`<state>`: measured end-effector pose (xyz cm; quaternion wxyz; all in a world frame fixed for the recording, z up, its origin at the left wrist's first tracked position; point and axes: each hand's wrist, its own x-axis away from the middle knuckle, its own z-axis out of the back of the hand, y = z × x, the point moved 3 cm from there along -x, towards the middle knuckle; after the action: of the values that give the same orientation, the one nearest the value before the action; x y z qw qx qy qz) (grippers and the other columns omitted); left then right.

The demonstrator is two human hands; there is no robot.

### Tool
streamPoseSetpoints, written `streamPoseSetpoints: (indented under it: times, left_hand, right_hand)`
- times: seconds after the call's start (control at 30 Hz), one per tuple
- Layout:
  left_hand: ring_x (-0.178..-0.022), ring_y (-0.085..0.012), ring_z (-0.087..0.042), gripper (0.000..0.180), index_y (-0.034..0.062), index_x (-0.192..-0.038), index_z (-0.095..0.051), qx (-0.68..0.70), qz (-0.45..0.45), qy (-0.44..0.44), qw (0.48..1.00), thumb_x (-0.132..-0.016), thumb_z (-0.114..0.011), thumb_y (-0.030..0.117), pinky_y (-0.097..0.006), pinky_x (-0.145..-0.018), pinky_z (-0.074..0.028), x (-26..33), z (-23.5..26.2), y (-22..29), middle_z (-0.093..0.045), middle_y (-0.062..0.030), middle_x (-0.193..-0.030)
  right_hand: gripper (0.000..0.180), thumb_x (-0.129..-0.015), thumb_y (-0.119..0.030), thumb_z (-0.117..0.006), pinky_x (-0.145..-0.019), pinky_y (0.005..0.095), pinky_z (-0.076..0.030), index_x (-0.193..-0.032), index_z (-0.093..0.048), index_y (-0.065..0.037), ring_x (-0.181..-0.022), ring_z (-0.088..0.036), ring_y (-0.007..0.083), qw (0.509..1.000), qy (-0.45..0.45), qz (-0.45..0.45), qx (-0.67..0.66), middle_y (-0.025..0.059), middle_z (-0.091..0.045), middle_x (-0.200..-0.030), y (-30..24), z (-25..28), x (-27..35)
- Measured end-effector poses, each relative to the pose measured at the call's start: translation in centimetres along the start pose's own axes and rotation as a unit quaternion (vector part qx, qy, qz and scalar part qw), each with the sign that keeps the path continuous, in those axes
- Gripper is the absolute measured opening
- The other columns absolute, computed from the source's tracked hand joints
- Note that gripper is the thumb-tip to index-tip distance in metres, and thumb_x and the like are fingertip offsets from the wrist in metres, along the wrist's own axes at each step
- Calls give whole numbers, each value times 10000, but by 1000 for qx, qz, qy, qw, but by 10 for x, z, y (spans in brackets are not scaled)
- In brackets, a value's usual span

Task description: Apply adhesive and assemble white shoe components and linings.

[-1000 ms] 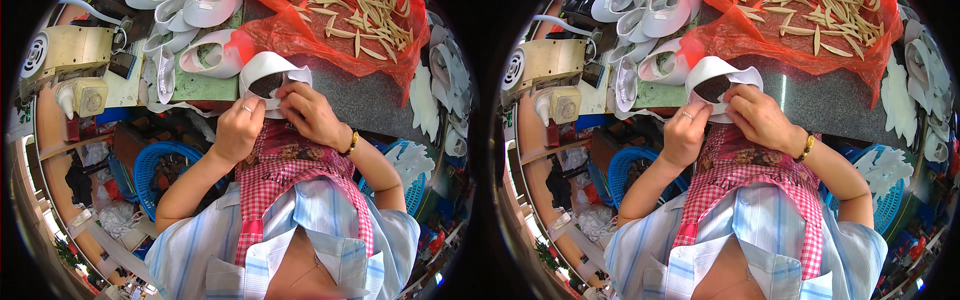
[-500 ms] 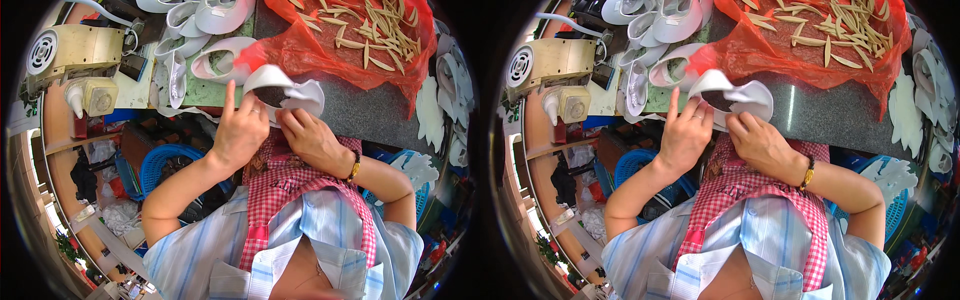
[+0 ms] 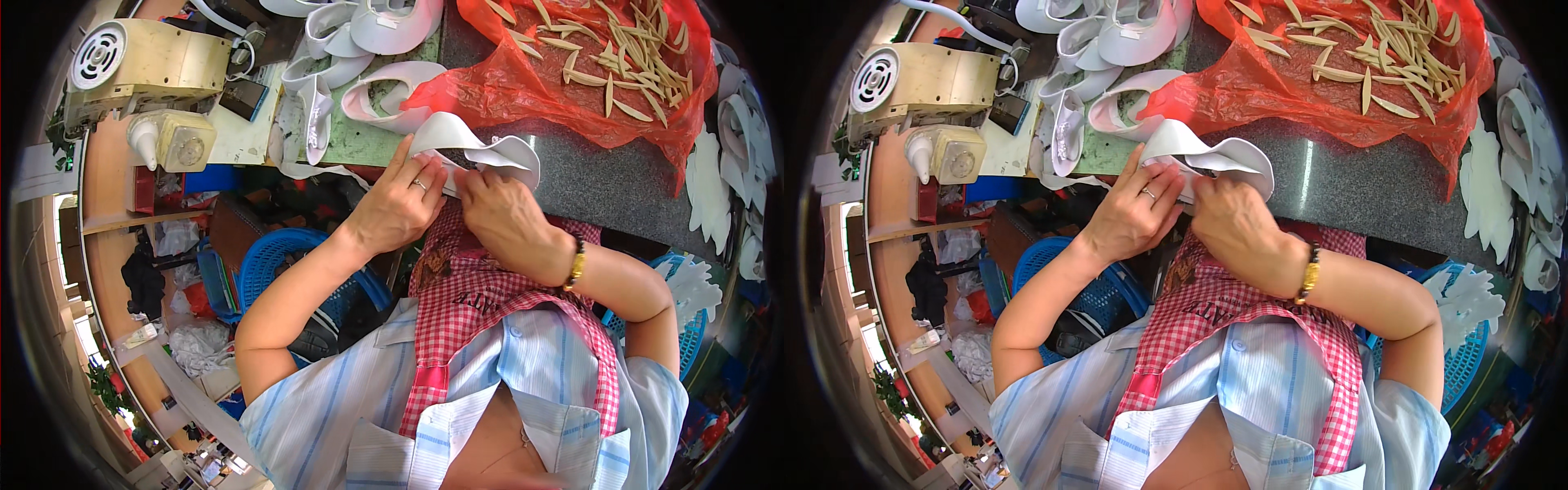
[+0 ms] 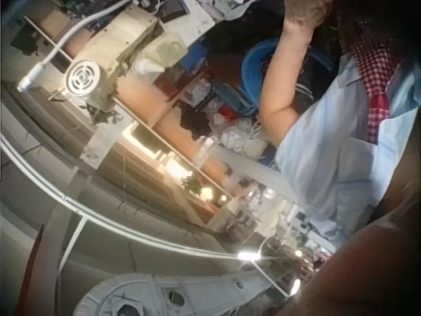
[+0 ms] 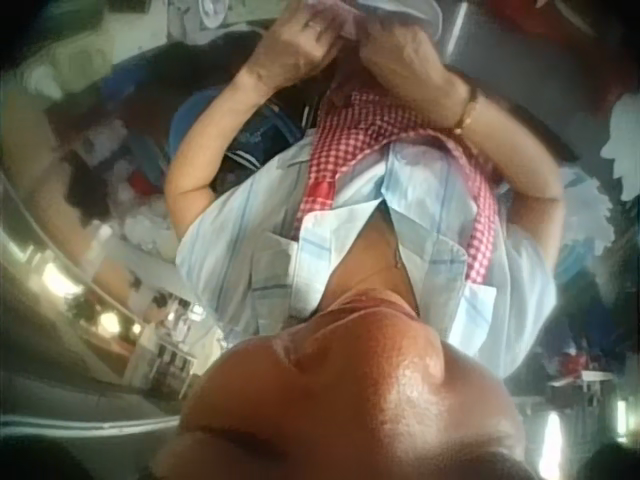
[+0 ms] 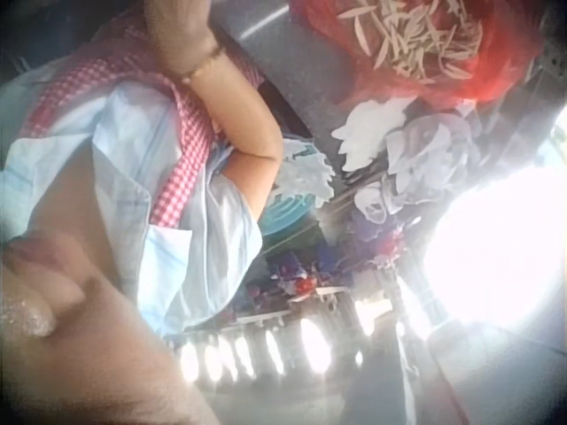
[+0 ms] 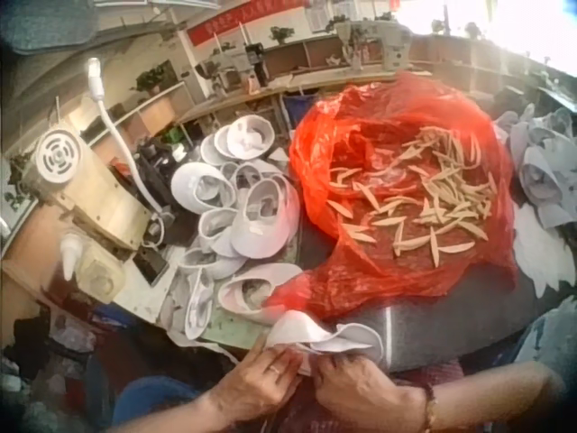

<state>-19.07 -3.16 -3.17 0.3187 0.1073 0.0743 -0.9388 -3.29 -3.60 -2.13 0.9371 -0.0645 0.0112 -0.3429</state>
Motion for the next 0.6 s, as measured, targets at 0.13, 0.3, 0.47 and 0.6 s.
streamPoseSetpoints:
  times: [0.13, 0.3, 0.47, 0.6]
  left_hand:
    - [-1041, -298, -571, 359, -53, -1021, -635, -8, 0, -39, 999, -725, -685, 144, -534, -1052, -364, -8, 7, 0, -628, -165, -1033]
    - [-1101, -276, -554, 307, -26, -1034, -620, 30, -5, -42, 999, -764, -649, 117, -492, -989, -396, -20, 19, -15, -604, -142, -1136]
    - [-1130, -232, -555, 265, 13, -1018, -608, -118, -74, -71, 988, -810, -590, 177, -476, -973, -401, -15, 19, -23, -598, -122, -1158]
    - [-1089, -222, -581, 212, 87, -987, -590, -134, -128, -60, 981, -801, -572, 186, -460, -936, -422, -7, 12, -19, -623, -120, -1073]
  right_hand:
    - [160, -764, -68, -621, -713, 384, -508, -903, -603, 10, -872, -596, 296, 976, 98, -7, -193, 150, -553, -948, 17, 12, 12]
    - [113, -821, -93, -608, -730, 402, -519, -883, -551, -17, -874, -588, 308, 956, 205, -37, -206, 140, -545, -948, 10, -9, 0]
    - [97, -817, -105, -610, -676, 378, -526, -836, -560, -24, -812, -598, 279, 961, 224, -69, -148, 130, -549, -875, 13, -18, -8]
    - [102, -787, -107, -617, -669, 373, -525, -814, -562, -26, -790, -599, 272, 974, 177, -64, -123, 129, -547, -840, 15, -19, -14]
